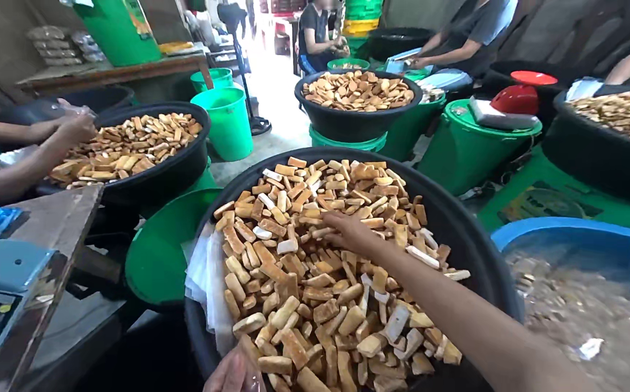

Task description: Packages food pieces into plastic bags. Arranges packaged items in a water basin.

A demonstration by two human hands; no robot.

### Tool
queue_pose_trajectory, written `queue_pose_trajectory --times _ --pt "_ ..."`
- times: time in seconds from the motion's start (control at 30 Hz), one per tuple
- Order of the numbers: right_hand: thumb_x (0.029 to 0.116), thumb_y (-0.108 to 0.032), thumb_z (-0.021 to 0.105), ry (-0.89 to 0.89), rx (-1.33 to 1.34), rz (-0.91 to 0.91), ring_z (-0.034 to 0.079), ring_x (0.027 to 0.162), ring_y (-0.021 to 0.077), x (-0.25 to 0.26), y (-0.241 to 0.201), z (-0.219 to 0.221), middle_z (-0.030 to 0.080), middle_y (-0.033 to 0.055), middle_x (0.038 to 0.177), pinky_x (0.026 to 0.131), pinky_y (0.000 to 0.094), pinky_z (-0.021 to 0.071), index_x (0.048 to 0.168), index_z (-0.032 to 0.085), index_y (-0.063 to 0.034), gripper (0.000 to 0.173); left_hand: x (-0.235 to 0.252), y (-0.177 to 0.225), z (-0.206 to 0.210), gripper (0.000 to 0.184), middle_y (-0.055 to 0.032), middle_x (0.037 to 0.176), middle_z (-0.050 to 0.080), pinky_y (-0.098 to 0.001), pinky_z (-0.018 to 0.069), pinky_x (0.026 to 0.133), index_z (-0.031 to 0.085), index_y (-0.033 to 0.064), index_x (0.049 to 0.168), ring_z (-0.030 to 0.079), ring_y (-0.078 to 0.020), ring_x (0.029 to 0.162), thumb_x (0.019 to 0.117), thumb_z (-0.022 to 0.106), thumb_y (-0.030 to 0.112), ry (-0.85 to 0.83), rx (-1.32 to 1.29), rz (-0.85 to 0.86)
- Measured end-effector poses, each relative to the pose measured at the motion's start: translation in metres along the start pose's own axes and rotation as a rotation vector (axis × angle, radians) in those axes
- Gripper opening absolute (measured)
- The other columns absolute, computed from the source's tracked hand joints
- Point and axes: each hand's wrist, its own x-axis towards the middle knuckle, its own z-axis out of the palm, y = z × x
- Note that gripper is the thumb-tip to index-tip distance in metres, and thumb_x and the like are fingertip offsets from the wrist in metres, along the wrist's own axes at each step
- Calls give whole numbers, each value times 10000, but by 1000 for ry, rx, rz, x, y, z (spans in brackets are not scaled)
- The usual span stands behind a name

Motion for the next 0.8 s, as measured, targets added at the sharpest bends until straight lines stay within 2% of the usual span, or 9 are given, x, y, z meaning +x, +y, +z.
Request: queue_pose_trajectory --times 0.07,0.13,0.2,0.3,0.4,0.5,0.57,0.67,0.8 --pt "1030 -179 602 87 97 88 652 1165 376 1 -13 -5 648 244 1271 1026 540 502 1331 574 35 371 10 7 2 377 114 819 704 -217 575 672 681 285 916 662 -14 722 1101 354 250 -58 -104 -33" --pt "1047 -180 567 144 233 108 680 1103 322 -3 -25 -18 668 236 1230 992 481 532 1374 559 15 381 20 20 0 354 84 889 744 -203 588 641 739 280 960 688 -20 730 1084 413 226 -84 -122 8" --pt "1056 -196 563 56 337 156 671 1109 275 -15 -35 -40 655 220 1269 1003 443 524 1414 563 -12 402 29 39 -5 310 93 889 753 -161 549 566 756 302 946 659 16 661 1057 484 202 -37 -74 110" --pt "1066 -236 543 -144 240 252 672 1020 283 -39 -36 -51 680 209 1174 950 478 522 1362 620 -29 368 47 65 -5 240 90 785 703 -159 523 464 637 269 847 612 7 543 1019 573 115 98 21 311" --pt "1070 -232 533 -235 30 337 609 1203 423 -52 -35 -30 630 283 1284 1054 597 444 1344 637 1 374 85 81 12 167 123 765 672 -167 544 473 516 229 939 621 -2 543 1002 615 110 174 135 581" --pt "1070 -258 539 -233 -22 425 534 1295 433 -53 -37 -18 523 301 1400 1102 563 420 1353 625 20 406 125 97 38 133 160 816 639 -190 584 565 500 198 1099 638 -3 622 1024 554 102 183 219 784" --pt "1072 -299 540 -259 -39 413 578 1237 437 -52 -34 -18 569 300 1341 1066 582 446 1304 662 8 404 150 102 51 181 102 929 636 -223 590 646 537 92 1215 640 -12 712 1034 529 95 203 315 845" --pt "1070 -288 533 -335 -76 442 600 1197 446 -48 -45 -28 635 288 1242 1031 628 443 1203 689 36 384 174 96 71 236 -79 1068 660 -243 562 765 617 -37 1204 637 -57 848 1018 589 106 319 569 864" --pt "1074 -275 514 -436 -130 553 622 1141 473 -42 -58 -32 660 302 1160 962 678 452 1137 690 52 377 186 59 79 236 -206 1095 651 -357 558 697 649 -42 1196 643 -212 783 995 590 67 337 881 842"
